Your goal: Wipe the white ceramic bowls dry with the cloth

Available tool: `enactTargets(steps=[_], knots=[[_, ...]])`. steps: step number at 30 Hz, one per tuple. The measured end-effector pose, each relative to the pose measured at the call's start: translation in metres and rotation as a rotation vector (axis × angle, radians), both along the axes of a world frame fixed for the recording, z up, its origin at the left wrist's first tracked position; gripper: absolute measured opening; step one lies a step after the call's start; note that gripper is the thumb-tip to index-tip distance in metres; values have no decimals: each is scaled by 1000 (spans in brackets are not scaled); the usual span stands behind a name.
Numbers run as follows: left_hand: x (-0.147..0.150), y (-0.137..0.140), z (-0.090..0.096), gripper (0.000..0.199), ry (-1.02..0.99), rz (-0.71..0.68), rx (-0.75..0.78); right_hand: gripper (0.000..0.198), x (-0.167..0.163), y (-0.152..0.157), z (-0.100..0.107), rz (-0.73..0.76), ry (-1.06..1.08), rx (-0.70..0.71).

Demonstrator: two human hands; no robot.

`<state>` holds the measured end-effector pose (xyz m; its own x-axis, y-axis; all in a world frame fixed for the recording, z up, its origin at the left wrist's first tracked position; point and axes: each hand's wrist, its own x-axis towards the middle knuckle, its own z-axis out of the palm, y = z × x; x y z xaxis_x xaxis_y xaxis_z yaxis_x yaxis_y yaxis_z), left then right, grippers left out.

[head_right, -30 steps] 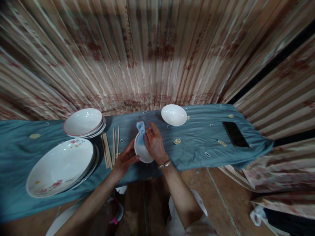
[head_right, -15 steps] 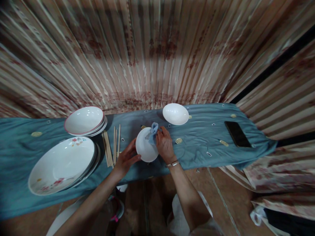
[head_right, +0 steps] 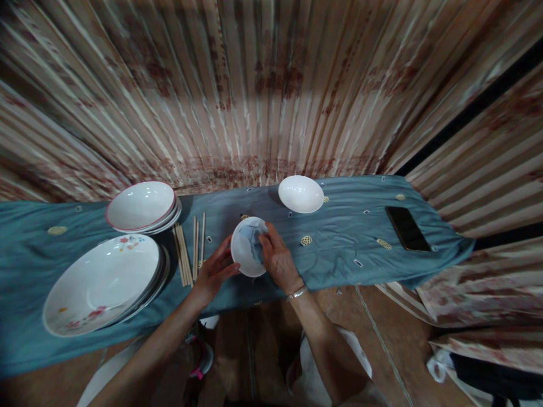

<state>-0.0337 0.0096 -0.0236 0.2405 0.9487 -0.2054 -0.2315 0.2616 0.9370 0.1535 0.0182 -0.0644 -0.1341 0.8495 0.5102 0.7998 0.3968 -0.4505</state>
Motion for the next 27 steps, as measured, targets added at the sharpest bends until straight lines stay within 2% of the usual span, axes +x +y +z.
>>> enactTargets(steps=[4, 8, 12, 16, 19, 24, 27], knots=[[0, 0, 3, 80, -1, -3, 8, 30, -5, 2, -1, 115, -43, -31], [0, 1, 2, 81, 14, -17, 20, 34, -7, 4, 1, 147, -93, -42], [0, 2, 0, 84, 17, -3, 6, 39, -7, 2, 7, 110, -188, -68], [-1, 2, 0, 88, 12, -2, -28, 35, -8, -6, 16, 22, -264, -127], [0, 2, 1, 90, 11, -5, -63, 33, -7, -12, 21, 25, -292, -161], [0, 3, 0, 91, -10, -12, -82, 32, -1, -19, 27, 120, -242, -203], [0, 3, -1, 92, -12, -16, -87, 31, 3, -23, 30, 196, -135, -243]])
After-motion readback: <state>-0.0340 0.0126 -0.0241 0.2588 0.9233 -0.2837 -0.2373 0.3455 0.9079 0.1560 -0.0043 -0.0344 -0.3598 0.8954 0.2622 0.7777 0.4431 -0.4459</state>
